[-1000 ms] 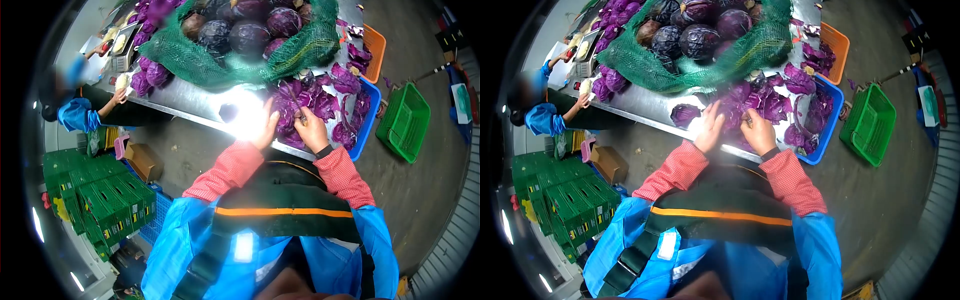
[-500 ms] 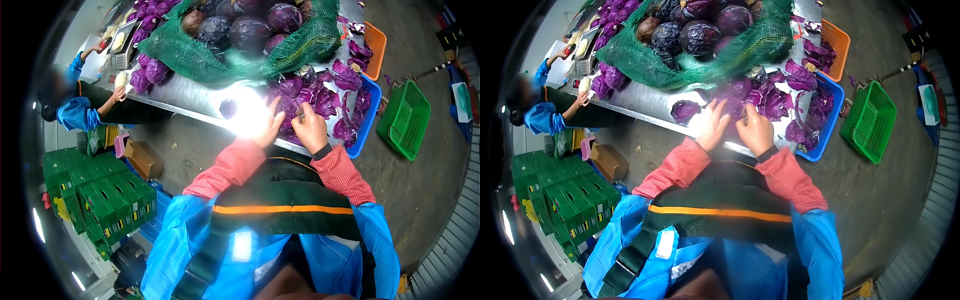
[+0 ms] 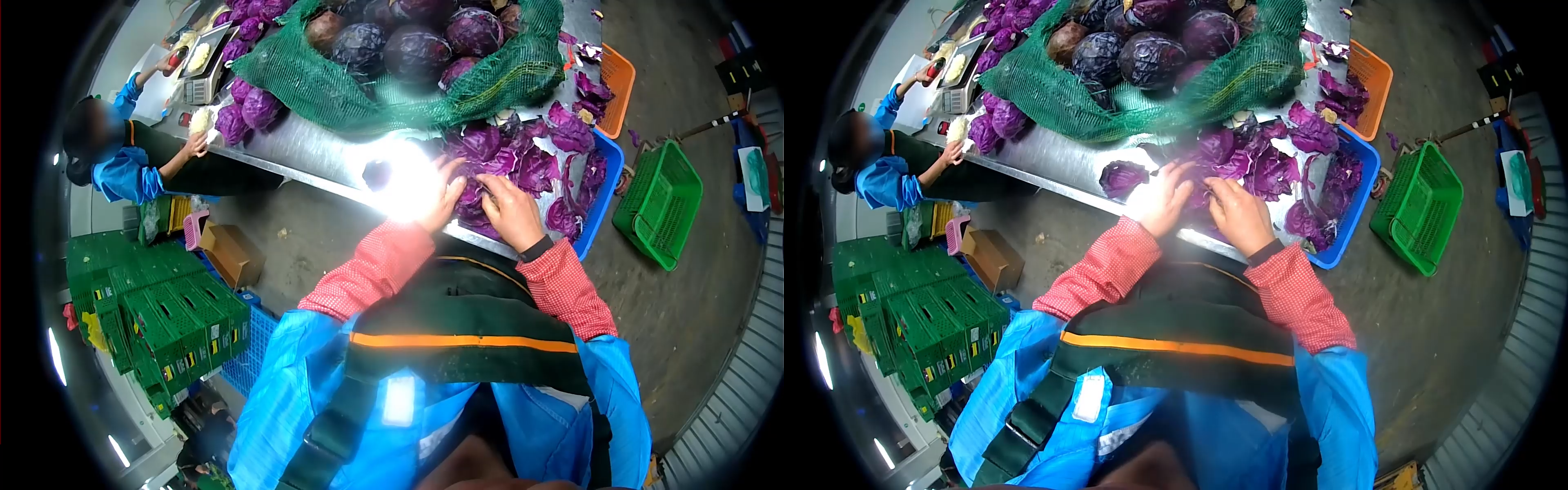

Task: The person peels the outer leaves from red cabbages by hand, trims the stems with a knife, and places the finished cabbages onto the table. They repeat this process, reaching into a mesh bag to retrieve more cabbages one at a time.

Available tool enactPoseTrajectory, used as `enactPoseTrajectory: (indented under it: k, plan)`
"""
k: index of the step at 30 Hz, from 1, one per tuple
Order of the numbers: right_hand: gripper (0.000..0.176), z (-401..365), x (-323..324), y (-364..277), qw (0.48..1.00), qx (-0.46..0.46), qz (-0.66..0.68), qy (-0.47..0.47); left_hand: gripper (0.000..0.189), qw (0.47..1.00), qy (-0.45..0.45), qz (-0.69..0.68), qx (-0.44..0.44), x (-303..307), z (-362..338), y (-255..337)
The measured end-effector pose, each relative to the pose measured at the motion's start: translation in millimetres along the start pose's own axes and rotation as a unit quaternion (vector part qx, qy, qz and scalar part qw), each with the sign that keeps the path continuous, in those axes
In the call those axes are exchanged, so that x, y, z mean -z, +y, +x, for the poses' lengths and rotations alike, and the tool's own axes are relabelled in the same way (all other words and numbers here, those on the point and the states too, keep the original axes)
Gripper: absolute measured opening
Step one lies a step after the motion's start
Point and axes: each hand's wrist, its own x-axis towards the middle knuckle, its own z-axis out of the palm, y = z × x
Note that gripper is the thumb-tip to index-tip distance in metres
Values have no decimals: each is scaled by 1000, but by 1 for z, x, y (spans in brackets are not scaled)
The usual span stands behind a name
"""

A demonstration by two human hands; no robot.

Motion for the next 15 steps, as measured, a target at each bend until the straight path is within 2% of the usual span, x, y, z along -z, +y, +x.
enactPoseTrajectory:
  k: [1, 4, 7, 11, 15]
  plan:
    - [22, 0, 0, 4, 1000, 9, 9, 9, 42, 1000, -17, 13, -7, 5, 2, 3]
    - [14, 2, 12, 15, 998, -20, 59, -15, 42, 994, 67, -83, -36, -35, 14, -33]
    - [13, -2, 17, 12, 997, 51, 51, 13, 42, 963, 73, -260, 17, -36, 21, -34]
    - [16, -14, 37, -5, 990, 130, -15, 45, 45, 910, 3, -405, 93, -60, 36, -70]
    - [18, -17, 62, -20, 981, 182, -60, 43, 48, 819, -96, -549, 137, -58, 37, -46]
